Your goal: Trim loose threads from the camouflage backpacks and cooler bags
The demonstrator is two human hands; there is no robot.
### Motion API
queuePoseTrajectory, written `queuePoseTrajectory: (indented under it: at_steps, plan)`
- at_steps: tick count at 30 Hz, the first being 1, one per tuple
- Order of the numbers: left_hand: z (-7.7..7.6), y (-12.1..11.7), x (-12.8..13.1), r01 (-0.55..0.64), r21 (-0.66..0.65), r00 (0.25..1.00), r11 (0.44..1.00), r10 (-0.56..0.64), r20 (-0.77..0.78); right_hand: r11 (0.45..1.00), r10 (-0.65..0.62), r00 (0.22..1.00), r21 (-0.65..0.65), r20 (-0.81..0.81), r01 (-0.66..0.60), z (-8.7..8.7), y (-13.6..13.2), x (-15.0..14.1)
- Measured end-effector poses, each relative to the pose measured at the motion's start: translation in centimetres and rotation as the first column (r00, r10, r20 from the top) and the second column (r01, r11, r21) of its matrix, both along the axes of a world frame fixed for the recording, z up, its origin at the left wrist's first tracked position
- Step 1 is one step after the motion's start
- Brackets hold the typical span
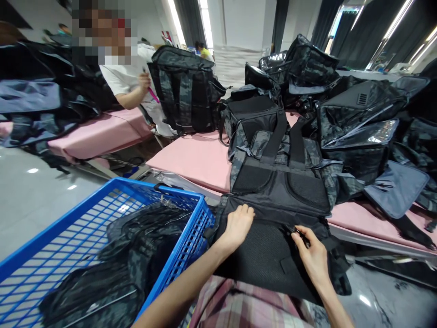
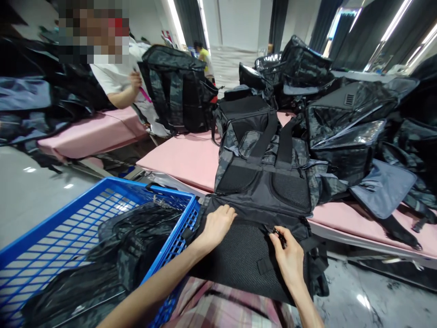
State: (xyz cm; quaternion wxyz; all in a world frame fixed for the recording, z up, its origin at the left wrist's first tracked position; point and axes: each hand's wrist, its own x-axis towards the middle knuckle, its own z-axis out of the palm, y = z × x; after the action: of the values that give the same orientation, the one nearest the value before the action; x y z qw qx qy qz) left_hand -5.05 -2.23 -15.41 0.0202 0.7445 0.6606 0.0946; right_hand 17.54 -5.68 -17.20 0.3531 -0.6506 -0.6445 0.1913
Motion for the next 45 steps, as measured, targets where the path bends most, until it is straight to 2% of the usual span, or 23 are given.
queuePoseTrajectory:
  at_steps: [2, 5, 7, 9, 10, 12, 14, 16, 18, 20, 23, 25, 26, 29, 31, 38, 45]
  plan:
    - [-0.4, -1.0, -1.6, -0.050, 0.077, 0.999, 0.996, 0.050, 0.001, 1.000, 0.014, 0.999, 0.009, 0.032, -0.015, -0.2, -0.1, 0.0]
    - [-0.5, -3.3, -5.1, -0.274, 0.147, 0.962, 0.950, 0.269, 0.054, 0.999, 0.032, 0.997, 0.039, 0.077, -0.035, -0.5, -0.3, 0.1]
    - [-0.2, -4.5, -7.3, -0.420, 0.059, 0.905, 0.906, 0.413, 0.098, 0.998, 0.052, 0.996, 0.039, 0.074, -0.055, -0.4, -0.5, 0.2]
    - [0.4, -4.7, -8.5, -0.452, -0.068, 0.883, 0.889, 0.457, 0.106, 0.996, 0.093, 0.995, -0.009, 0.035, -0.093, 0.0, -0.6, 0.3]
    - [0.8, -4.3, -8.5, -0.437, -0.081, 0.890, 0.896, 0.443, 0.105, 0.993, 0.113, 0.994, -0.039, 0.012, -0.112, 0.4, -0.5, 0.4]
    - [1.8, -2.6, -7.6, -0.331, 0.022, 0.936, 0.943, 0.325, 0.135, 0.988, 0.136, 0.991, -0.071, -0.017, -0.136, 1.2, 0.1, 0.6]
    - [2.6, 0.1, -5.6, -0.159, 0.204, 0.976, 0.966, 0.123, 0.180, 0.990, 0.138, 0.990, -0.039, -0.004, -0.138, 2.1, 1.1, 0.7]
    - [3.0, 3.2, -3.2, 0.031, 0.290, 0.977, 0.957, -0.091, 0.194, 0.990, 0.136, 0.990, 0.033, 0.041, -0.137, 2.8, 2.5, 0.7]
    - [3.0, 5.9, -1.2, 0.144, 0.294, 0.966, 0.945, -0.199, 0.166, 0.984, 0.134, 0.987, 0.107, 0.087, -0.143, 3.2, 3.8, 0.5]
    - [2.8, 7.9, 0.0, 0.210, 0.263, 0.959, 0.942, -0.250, 0.131, 0.976, 0.140, 0.982, 0.149, 0.124, -0.158, 3.4, 4.8, 0.2]
    - [2.7, 9.4, 0.5, 0.304, 0.188, 0.936, 0.934, -0.330, 0.127, 0.969, 0.141, 0.974, 0.175, 0.179, -0.172, 3.6, 5.8, -0.2]
    - [2.7, 9.8, 0.3, 0.270, 0.165, 0.924, 0.948, -0.304, 0.234, 0.963, 0.140, 0.964, 0.193, 0.227, -0.186, 4.0, 6.3, -0.6]
    - [2.7, 9.9, 0.2, 0.199, 0.141, 0.909, 0.970, -0.236, 0.343, 0.959, 0.141, 0.957, 0.203, 0.255, -0.196, 4.2, 6.7, -0.9]
    - [2.9, 10.6, -0.2, -0.024, -0.035, 0.765, 0.999, 0.041, 0.643, 0.950, 0.144, 0.924, 0.213, 0.353, -0.229, 4.9, 8.3, -2.1]
    - [3.0, 11.0, -0.3, -0.050, -0.114, 0.700, 0.992, 0.116, 0.705, 0.952, 0.130, 0.901, 0.202, 0.415, -0.230, 5.2, 9.6, -3.1]
    - [3.3, 11.0, -0.1, -0.041, -0.119, 0.616, 0.992, 0.119, 0.779, 0.943, 0.140, 0.828, 0.182, 0.543, -0.279, 5.3, 12.3, -5.6]
    - [3.3, 11.0, 0.2, 0.021, -0.107, 0.624, 0.994, 0.070, 0.778, 0.936, 0.139, 0.810, 0.191, 0.570, -0.296, 5.0, 12.7, -6.4]
